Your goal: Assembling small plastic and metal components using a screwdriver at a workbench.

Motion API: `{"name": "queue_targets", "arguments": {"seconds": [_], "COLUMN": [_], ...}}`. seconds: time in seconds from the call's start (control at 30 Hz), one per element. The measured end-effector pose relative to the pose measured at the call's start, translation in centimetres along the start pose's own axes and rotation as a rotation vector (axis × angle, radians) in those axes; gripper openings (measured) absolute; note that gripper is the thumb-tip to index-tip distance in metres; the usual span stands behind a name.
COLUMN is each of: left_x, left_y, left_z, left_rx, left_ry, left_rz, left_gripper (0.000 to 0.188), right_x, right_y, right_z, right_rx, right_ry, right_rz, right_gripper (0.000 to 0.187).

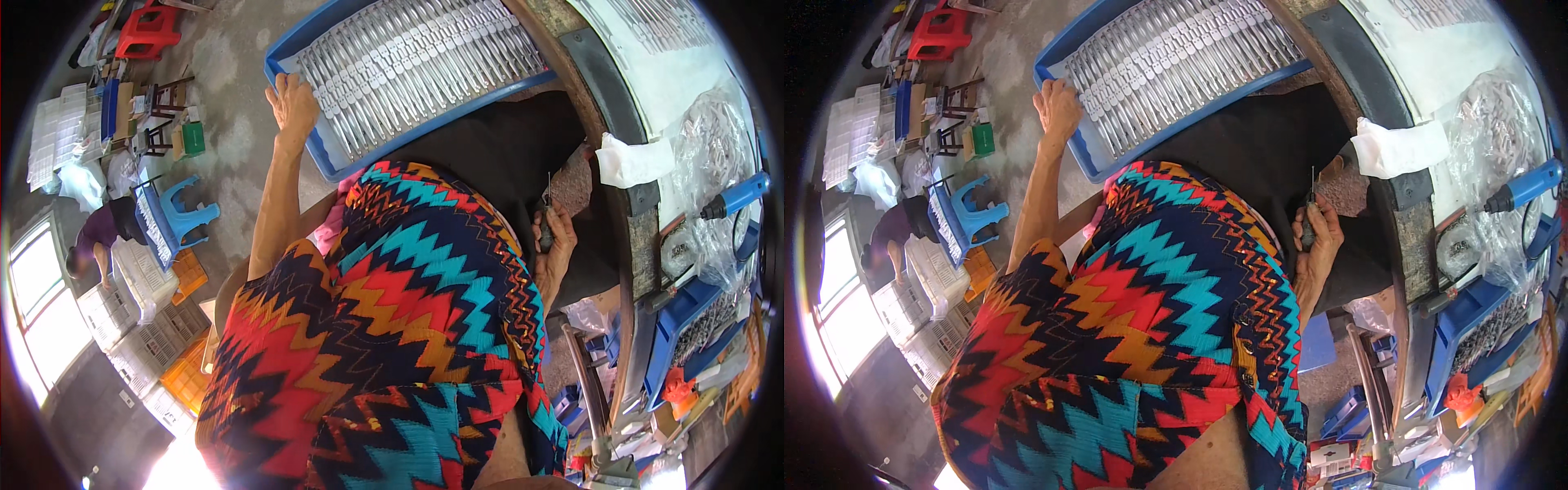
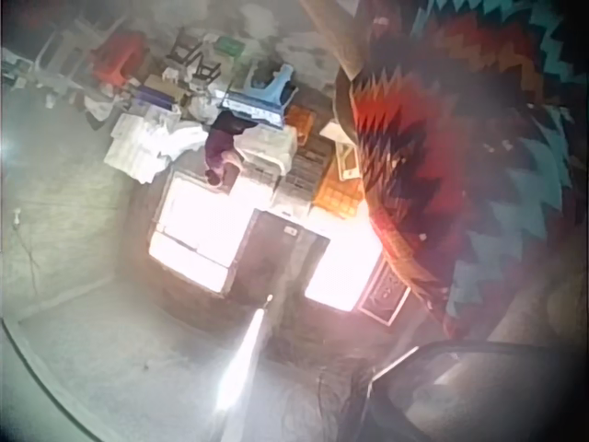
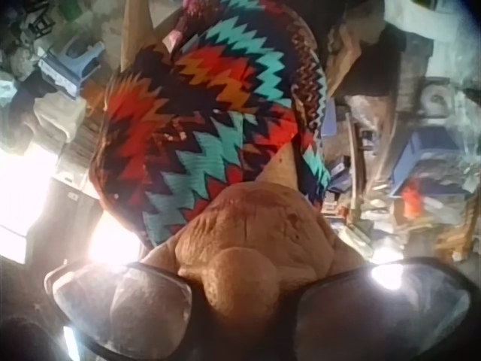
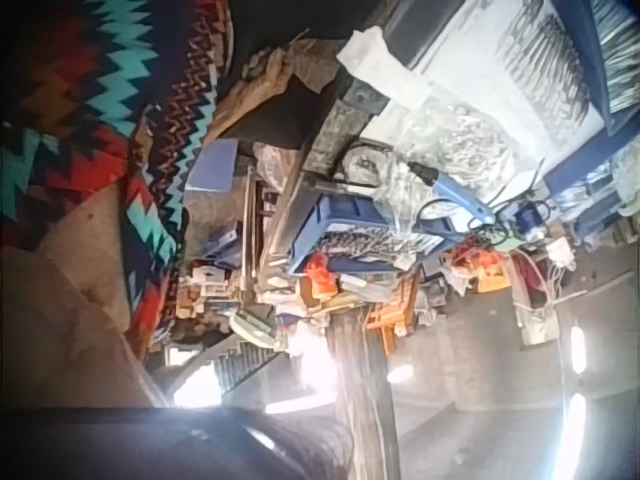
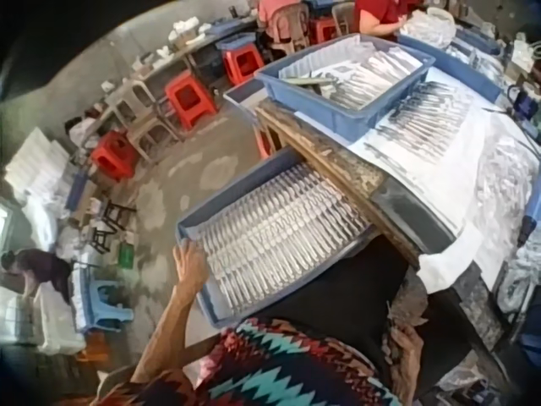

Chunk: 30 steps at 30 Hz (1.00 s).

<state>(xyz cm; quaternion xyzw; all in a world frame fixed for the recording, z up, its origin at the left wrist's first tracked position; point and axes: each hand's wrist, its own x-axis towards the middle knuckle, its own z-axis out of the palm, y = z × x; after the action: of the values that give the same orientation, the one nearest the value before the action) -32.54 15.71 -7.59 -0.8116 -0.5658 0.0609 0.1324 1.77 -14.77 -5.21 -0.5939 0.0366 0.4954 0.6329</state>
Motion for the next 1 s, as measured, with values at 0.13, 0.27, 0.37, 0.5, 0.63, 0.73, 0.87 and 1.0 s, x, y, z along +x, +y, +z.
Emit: {"name": "queue_targets", "arguments": {"seconds": [0.13, 0.27, 0.37, 0.5, 0.63, 0.73, 0.87, 1.0], "left_x": [-0.5, -0.4, -0.4, -0.6, -0.3, -0.3, -0.3, -0.4], "left_y": [0.1, -0.4, 0.1, 0.2, 0.5, 0.7, 1.2, 1.3], "left_z": [0.8, 1.0, 0.8, 0.5, 0.4, 0.5, -0.1, -0.6], "left_rx": [0.009, -0.082, -0.085, -0.203, -0.22, -0.224, -0.217, -0.23], "left_ry": [0.033, -0.007, -0.051, 0.062, 0.037, 0.099, 0.052, -0.022], "left_rz": [0.026, -0.016, -0.008, 0.026, -0.047, -0.07, -0.078, -0.075], "left_gripper": [0.023, 0.024, 0.027, 0.017, 0.018, 0.019, 0.02, 0.02], "right_x": [-0.1, 0.0, 0.1, 0.3, 0.6, 0.6, 0.7, 0.5], "right_y": [0.1, 0.2, 0.2, 0.3, 0.7, 0.7, 0.9, 0.7], "right_z": [0.3, 0.5, 0.3, 0.0, -0.5, -0.4, -0.6, -0.2], "right_rx": [-0.022, -0.023, -0.012, -0.038, -0.033, -0.032, -0.056, -0.078], "right_ry": [0.042, 0.03, 0.05, 0.044, 0.05, 0.044, 0.028, 0.034], "right_rz": [-0.024, -0.046, -0.015, -0.014, -0.014, -0.02, -0.04, -0.044], "right_gripper": [0.025, 0.023, 0.023, 0.024, 0.025, 0.025, 0.024, 0.023]}}
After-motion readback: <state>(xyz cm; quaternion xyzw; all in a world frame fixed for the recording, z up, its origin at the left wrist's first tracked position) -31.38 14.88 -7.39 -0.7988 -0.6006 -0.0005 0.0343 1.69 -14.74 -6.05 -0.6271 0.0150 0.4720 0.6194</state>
